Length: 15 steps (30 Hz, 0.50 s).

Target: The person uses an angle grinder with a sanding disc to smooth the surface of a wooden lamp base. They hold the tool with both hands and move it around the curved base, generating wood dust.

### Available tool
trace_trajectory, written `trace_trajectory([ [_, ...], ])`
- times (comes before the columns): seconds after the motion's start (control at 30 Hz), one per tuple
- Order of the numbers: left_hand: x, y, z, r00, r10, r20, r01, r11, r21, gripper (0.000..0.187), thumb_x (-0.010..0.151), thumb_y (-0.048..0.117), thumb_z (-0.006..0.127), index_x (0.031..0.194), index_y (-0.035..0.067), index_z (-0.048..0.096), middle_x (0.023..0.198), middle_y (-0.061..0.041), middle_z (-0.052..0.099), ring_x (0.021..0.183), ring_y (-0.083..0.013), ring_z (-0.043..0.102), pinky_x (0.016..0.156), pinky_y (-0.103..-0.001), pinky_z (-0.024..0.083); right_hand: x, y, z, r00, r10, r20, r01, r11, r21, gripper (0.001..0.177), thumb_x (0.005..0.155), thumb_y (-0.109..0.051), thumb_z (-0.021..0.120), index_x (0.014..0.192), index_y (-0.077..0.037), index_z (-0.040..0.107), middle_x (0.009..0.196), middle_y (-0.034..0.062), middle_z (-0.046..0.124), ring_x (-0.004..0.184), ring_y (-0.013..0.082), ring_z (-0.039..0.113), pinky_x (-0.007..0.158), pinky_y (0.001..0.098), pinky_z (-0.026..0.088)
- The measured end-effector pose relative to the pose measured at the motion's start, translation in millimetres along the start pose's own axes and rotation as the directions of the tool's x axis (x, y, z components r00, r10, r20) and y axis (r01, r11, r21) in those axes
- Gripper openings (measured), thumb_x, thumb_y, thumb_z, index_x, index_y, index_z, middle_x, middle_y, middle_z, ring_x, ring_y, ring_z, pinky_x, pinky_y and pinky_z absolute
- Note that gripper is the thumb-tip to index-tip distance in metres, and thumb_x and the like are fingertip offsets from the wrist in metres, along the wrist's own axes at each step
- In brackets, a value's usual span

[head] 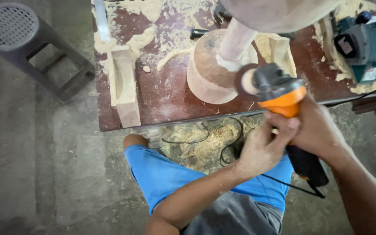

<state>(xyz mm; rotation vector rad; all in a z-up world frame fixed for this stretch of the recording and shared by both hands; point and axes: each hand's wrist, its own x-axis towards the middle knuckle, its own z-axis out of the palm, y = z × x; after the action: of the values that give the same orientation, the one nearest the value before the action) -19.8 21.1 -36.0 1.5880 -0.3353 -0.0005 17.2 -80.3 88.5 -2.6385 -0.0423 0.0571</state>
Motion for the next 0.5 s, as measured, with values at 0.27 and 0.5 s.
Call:
trace_trajectory([
  [0.27,-5,33,-41,0.969,-0.215,-0.119,0.167,0.932,-0.323,0.064,0.106,0.052,0.050,0.113,-0.009,0.066,0.081,-0.019,0.068,0.075,-0.0222,0.067,0.065,-0.037,0.052,17,-17,32,0.994,-0.098,0.054,0.102,0.992,-0.078,0.081,0.076,-0.052,0.079,0.131,0.000,0.050,0.100,0.0252,0.073,0.090,0.0455,0.073,0.077,0.0511,0.057],
  [0.5,7,35,-21,0.947,-0.322,-0.002,0.294,0.867,-0.402,0.062,0.101,0.052,0.053,0.112,-0.008,0.063,0.081,-0.021,0.069,0.076,-0.0286,0.072,0.065,-0.042,0.059,18,-3,11,0.992,0.057,0.113,-0.047,0.995,-0.089,0.067,0.079,-0.048,0.077,0.125,-0.003,0.058,0.098,0.0208,0.075,0.091,0.0389,0.077,0.078,0.0455,0.060],
])
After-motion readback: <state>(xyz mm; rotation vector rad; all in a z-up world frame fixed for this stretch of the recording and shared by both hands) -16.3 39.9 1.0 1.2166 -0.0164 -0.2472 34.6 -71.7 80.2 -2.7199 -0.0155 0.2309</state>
